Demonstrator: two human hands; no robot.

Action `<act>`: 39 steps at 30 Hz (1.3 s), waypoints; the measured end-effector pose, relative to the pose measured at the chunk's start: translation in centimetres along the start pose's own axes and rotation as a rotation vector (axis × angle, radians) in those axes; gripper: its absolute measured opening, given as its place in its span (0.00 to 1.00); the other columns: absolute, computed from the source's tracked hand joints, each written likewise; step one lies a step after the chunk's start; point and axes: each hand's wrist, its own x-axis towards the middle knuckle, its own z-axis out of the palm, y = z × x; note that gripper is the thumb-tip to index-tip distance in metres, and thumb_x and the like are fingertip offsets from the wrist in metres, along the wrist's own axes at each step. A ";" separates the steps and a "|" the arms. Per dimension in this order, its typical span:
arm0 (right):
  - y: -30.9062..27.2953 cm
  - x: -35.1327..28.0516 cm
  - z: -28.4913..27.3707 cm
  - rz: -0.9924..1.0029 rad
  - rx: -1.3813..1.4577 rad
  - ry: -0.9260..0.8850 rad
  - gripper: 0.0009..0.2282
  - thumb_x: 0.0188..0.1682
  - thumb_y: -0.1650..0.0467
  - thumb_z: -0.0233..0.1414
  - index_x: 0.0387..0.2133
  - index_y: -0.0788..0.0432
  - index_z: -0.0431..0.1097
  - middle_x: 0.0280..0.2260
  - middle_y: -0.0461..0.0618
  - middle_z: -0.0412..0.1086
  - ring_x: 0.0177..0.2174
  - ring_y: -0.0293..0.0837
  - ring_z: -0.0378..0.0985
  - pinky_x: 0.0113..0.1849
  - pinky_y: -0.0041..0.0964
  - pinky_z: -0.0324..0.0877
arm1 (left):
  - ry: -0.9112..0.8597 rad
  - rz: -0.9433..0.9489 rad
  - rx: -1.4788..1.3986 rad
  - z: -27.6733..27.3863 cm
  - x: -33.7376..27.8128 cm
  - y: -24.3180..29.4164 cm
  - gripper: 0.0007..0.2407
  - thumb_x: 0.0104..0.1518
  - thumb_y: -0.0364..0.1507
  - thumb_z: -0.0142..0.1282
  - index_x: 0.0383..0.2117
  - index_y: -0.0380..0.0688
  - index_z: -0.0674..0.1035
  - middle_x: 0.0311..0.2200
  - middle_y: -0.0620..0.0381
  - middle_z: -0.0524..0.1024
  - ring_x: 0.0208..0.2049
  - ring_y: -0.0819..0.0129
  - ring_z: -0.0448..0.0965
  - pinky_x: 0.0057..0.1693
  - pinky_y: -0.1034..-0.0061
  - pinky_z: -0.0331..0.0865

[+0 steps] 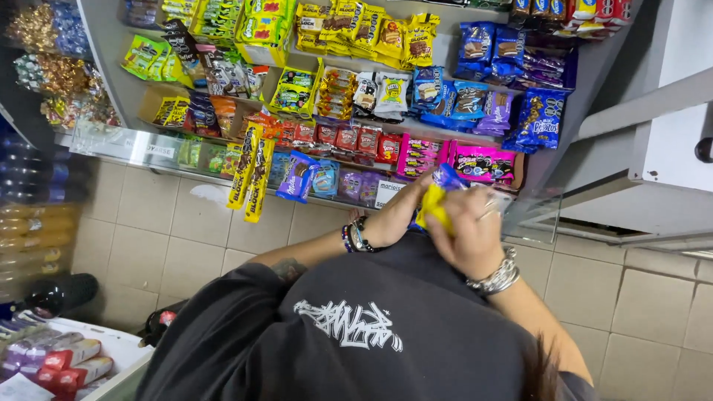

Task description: The person wipes the front of a glass display shelf with a yellow cloth. They then pick up various packaged snack items, wipe them individually with the cloth, and place them back on the shelf.

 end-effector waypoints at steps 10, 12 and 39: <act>0.0 -1.1 0.4 0.083 -0.036 0.001 0.11 0.49 0.71 0.61 0.38 0.66 0.69 0.35 0.61 0.71 0.32 0.63 0.77 0.41 0.58 0.70 | -0.029 -0.180 0.017 2.0 -0.2 5.0 0.19 0.75 0.32 0.27 0.64 0.35 0.67 0.62 0.37 0.66 0.64 0.54 0.64 0.72 0.59 0.53; -3.3 -0.7 0.6 -0.151 -0.009 -0.080 0.09 0.49 0.69 0.59 0.36 0.62 0.71 0.33 0.58 0.70 0.26 0.55 0.73 0.36 0.51 0.70 | 0.079 -0.257 -0.171 2.2 0.3 7.4 0.23 0.75 0.33 0.31 0.65 0.20 0.58 0.64 0.29 0.57 0.66 0.54 0.56 0.74 0.58 0.42; -1.8 -1.5 1.0 0.982 0.826 0.287 0.31 0.42 0.57 0.64 0.56 0.55 0.61 0.41 0.43 0.69 0.39 0.32 0.75 0.41 0.27 0.72 | 0.181 -0.210 0.274 1.9 0.7 11.3 0.25 0.73 0.38 0.35 0.70 0.32 0.53 0.67 0.25 0.51 0.70 0.33 0.47 0.72 0.46 0.41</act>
